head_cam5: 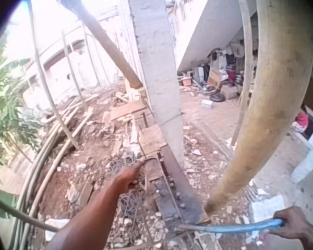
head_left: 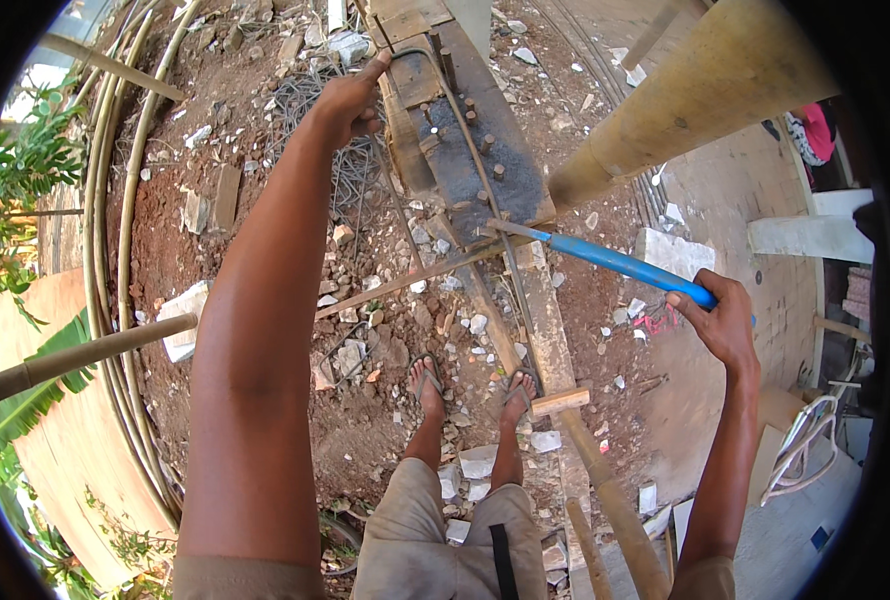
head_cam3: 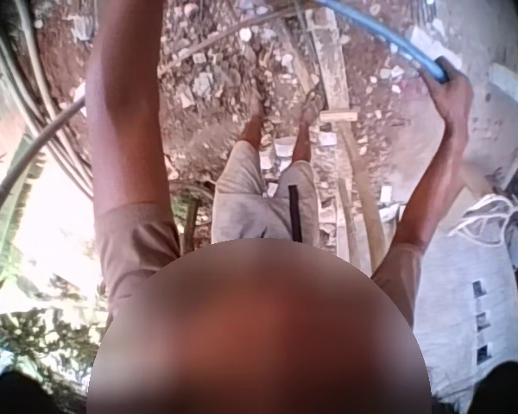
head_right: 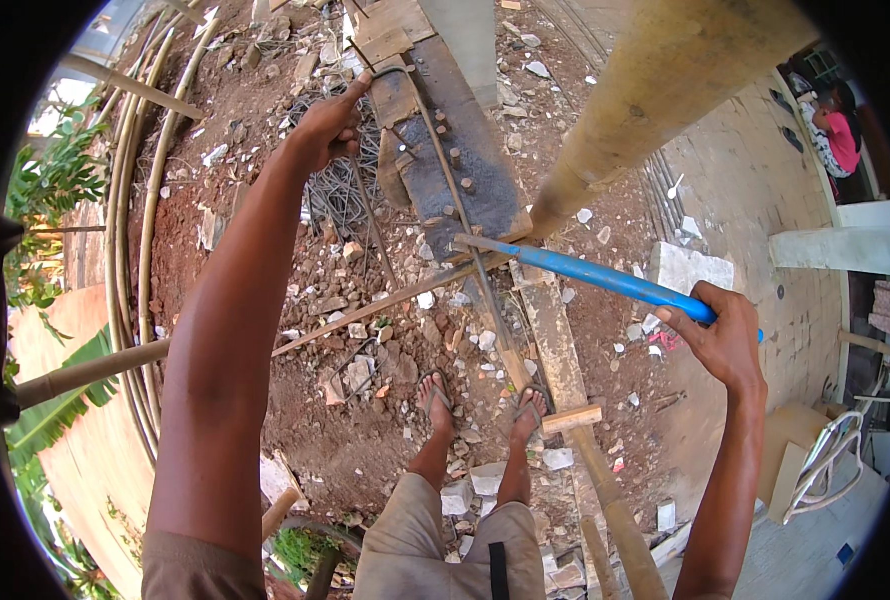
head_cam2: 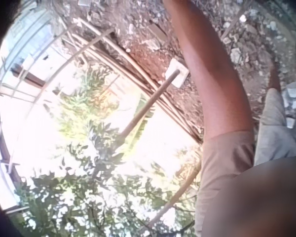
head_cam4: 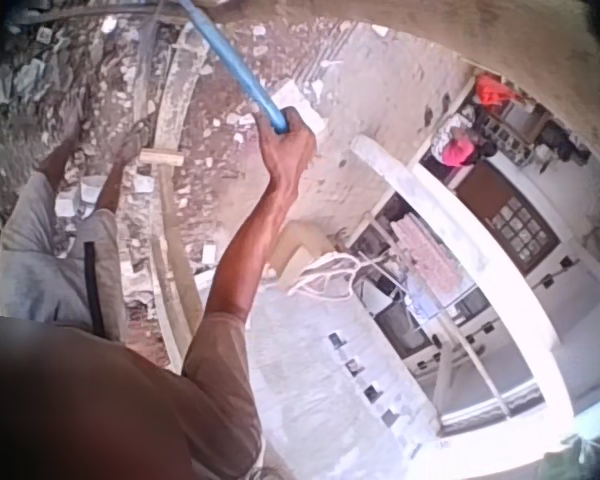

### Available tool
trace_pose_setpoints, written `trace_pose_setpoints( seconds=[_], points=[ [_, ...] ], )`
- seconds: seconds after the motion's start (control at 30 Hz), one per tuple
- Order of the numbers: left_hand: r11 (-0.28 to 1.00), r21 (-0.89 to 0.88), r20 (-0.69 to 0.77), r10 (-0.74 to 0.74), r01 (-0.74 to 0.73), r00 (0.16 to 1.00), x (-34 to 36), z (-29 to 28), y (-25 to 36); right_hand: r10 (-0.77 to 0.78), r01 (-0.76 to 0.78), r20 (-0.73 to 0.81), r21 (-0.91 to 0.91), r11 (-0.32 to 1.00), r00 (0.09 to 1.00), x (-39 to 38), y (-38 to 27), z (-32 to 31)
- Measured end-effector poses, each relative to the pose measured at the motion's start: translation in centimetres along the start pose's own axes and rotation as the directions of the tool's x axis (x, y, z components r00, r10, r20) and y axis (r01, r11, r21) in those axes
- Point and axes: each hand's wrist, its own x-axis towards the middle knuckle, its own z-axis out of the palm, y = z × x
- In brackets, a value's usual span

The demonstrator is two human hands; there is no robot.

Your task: The person uses a manual metal rod bending machine to bend metal rods into U-shapes. They repeatedly place rods into the machine, operate the lever to bend them, and remove the finished pieces.

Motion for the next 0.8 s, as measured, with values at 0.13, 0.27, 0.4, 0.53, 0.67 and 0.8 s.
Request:
trace_pose_setpoints(
  seconds=[0.13,0.27,0.4,0.53,0.67,0.8],
  points=[
    [1.0,0.007,0.008,-0.011,0.011,1.0,-0.2,0.0,0.1,-0.011,0.012,-0.134,0.012,1.0,0.991,-1.1,1.3,1.8],
    [0.998,-0.045,0.04,0.036,-0.034,0.999,-0.2,0.0,-0.2,0.046,-0.049,-0.155,-0.011,0.999,0.987,-3.1,2.4,3.3],
    [0.993,-0.096,0.044,0.071,-0.066,0.997,0.4,0.0,-0.8,0.322,-0.312,-0.139,0.093,0.946,0.936,-6.6,-5.4,5.1],
    [0.982,-0.187,0.064,0.051,-0.038,0.997,0.5,0.0,-0.8,0.622,-0.582,-0.06,0.291,0.759,0.781,-12.8,-15.1,11.5],
    [0.994,-0.107,0.029,0.021,-0.018,0.999,-0.2,0.4,-0.3,0.512,-0.463,-0.12,0.292,0.837,0.85,-15.2,-10.3,12.6],
    [0.989,-0.135,-0.001,0.068,-0.067,0.998,-0.7,0.7,-0.3,0.407,-0.365,-0.181,0.228,0.903,0.895,-15.8,-8.1,11.4]
  ],
)
